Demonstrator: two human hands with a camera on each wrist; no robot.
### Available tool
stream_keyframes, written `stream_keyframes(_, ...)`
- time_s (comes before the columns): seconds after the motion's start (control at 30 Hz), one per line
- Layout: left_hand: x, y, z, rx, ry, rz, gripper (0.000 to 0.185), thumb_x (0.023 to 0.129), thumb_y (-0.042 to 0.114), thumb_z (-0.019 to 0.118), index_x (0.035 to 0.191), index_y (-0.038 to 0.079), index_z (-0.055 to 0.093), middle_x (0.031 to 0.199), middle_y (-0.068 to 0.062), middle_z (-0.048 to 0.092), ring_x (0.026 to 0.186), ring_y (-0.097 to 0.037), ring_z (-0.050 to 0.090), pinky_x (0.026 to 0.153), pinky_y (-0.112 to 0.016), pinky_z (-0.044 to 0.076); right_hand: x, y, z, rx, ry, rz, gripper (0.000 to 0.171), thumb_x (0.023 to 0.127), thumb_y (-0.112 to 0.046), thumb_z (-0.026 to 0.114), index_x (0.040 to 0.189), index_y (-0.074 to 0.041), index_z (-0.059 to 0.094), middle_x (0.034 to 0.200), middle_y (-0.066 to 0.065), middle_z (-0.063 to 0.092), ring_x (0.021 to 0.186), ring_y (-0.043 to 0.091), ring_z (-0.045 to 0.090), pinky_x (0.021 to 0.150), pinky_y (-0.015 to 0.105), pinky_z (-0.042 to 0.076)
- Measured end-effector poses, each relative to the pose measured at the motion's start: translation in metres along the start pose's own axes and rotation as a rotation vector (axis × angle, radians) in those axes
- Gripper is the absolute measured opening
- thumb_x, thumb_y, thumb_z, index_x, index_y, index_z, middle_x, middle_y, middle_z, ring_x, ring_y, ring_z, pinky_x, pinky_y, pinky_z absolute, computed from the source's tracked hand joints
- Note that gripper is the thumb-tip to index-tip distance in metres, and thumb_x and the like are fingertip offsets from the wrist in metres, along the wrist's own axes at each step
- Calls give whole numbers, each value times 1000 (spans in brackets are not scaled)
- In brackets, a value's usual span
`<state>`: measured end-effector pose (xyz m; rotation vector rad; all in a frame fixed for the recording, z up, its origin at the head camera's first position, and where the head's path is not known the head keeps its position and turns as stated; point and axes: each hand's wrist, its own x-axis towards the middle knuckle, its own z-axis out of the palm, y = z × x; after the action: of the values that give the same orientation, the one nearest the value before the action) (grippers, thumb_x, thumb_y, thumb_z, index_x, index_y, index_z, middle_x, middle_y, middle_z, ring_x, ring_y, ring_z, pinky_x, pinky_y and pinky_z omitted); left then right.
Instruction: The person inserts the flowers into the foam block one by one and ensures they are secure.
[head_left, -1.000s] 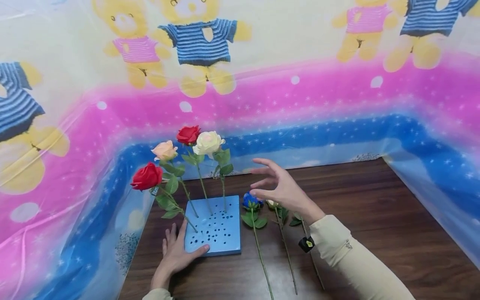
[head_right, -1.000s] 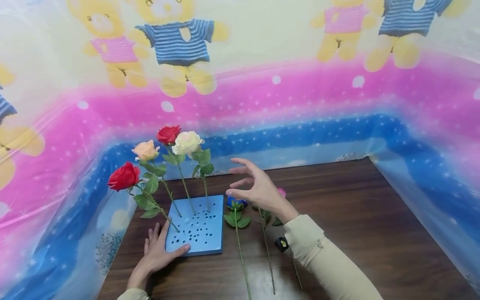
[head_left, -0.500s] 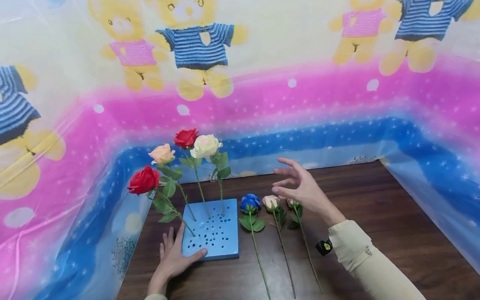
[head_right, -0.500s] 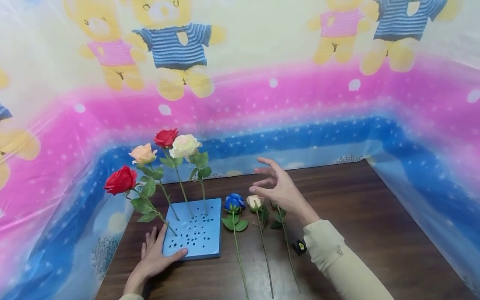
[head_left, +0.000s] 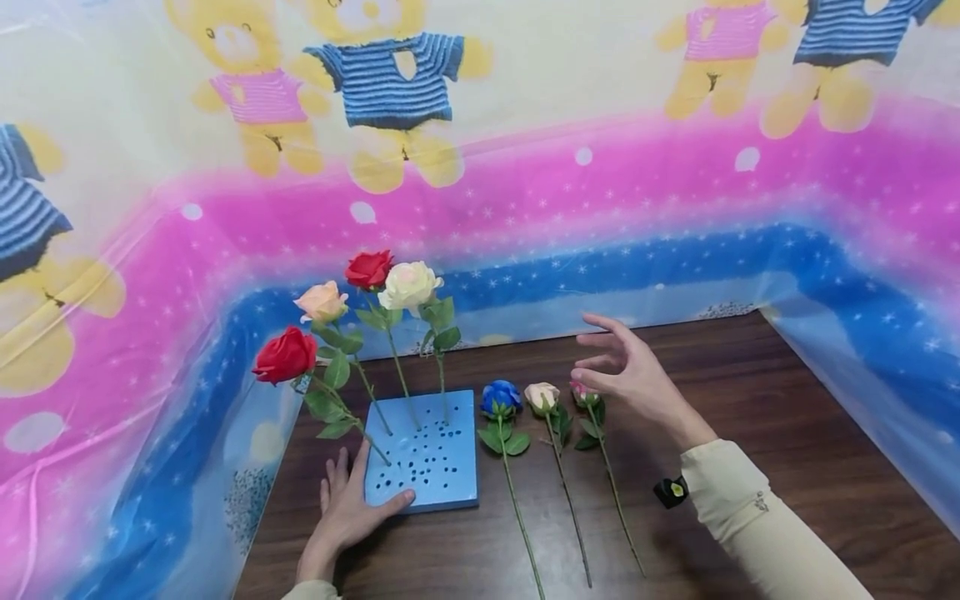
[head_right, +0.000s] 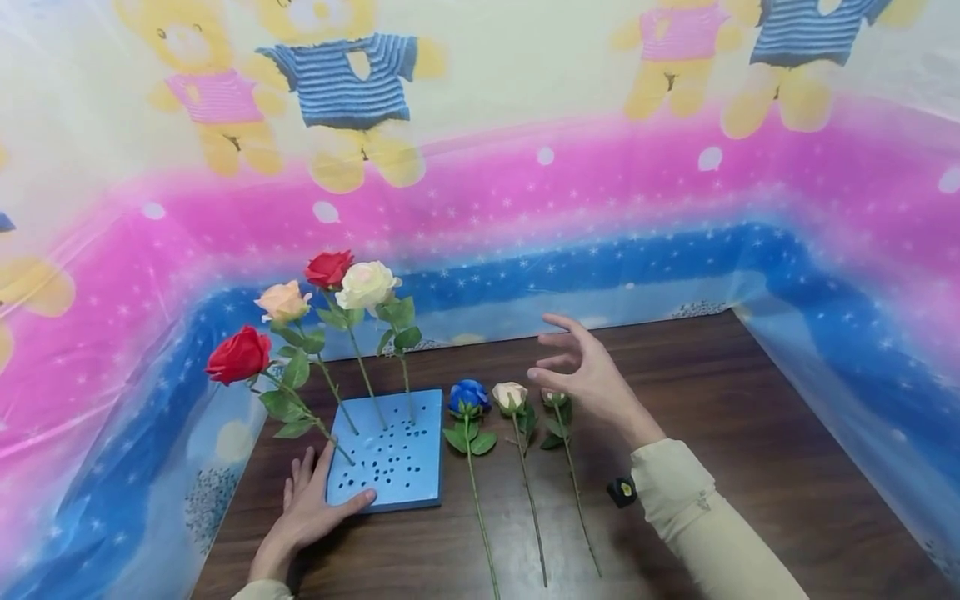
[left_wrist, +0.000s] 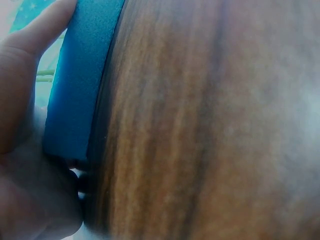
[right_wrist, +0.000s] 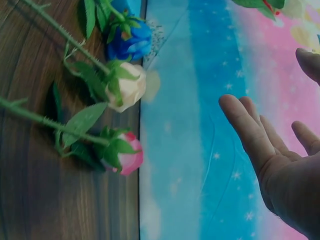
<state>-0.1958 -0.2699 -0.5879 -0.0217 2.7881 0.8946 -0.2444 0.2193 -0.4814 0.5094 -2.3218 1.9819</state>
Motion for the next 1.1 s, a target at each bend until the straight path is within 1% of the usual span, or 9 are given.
stream_keyframes(0.13,0,0,-1,1,-3,-2,134,90,72,81,180,9,5,180,-38,-12,164,-62,-21,128,-78,-13,-4,6,-7,22,5,21,92,98,-10,88,173,-24,39,162,22,55,130,48,69,87,48,69)
stream_keyframes(0.2,-1,-1,-2,1,-4,-4,134,89,72,82,180,9,4,180,-38,-13,163,-62,-21,128,-78,-13,-7,9,-11,31,5,33,92,98,-7,87,174,-20,36,163,25,54,129,48,69,87,48,69)
stream_keyframes(0.3,-2,-1,-2,0,-4,-3,134,90,72,81,180,10,4,180,-38,-12,163,-62,-21,128,-79,-12,-12,16,-15,44,8,61,93,98,-4,86,174,-16,34,163,28,52,127,44,70,89,52,68)
stream_keyframes(0.47,-3,-2,-1,-5,-10,-4,134,90,72,81,180,10,4,179,-39,-13,163,-62,-21,128,-79,-12,-24,31,-21,47,11,117,92,98,-4,85,173,-14,33,164,32,50,123,38,72,90,60,66)
stream_keyframes(0.67,-4,-2,-1,-8,-11,-11,134,89,71,82,180,9,5,179,-39,-13,163,-62,-21,128,-78,-13,-35,49,-19,83,-11,171,92,99,-8,86,174,-13,32,165,36,45,124,40,72,89,68,64)
stream_keyframes(0.83,-3,-2,-2,0,-9,-15,135,89,72,82,180,8,5,179,-39,-13,163,-62,-21,128,-78,-13,-45,60,-17,82,-20,221,94,98,-12,88,174,-16,32,167,37,43,122,41,74,89,66,65)
stream_keyframes(0.93,-1,-1,-2,4,-7,-14,135,89,73,82,180,9,5,179,-39,-13,163,-62,-21,128,-78,-12,-49,64,-17,88,-29,240,96,98,-12,88,174,-14,31,167,38,42,121,41,75,88,65,66)
stream_keyframes(1.1,1,0,-1,3,-3,-4,134,90,73,81,180,10,4,180,-38,-12,164,-62,-20,129,-78,-12,-57,71,-17,72,-51,291,99,98,-17,90,175,-14,29,167,35,43,126,43,72,86,60,68)
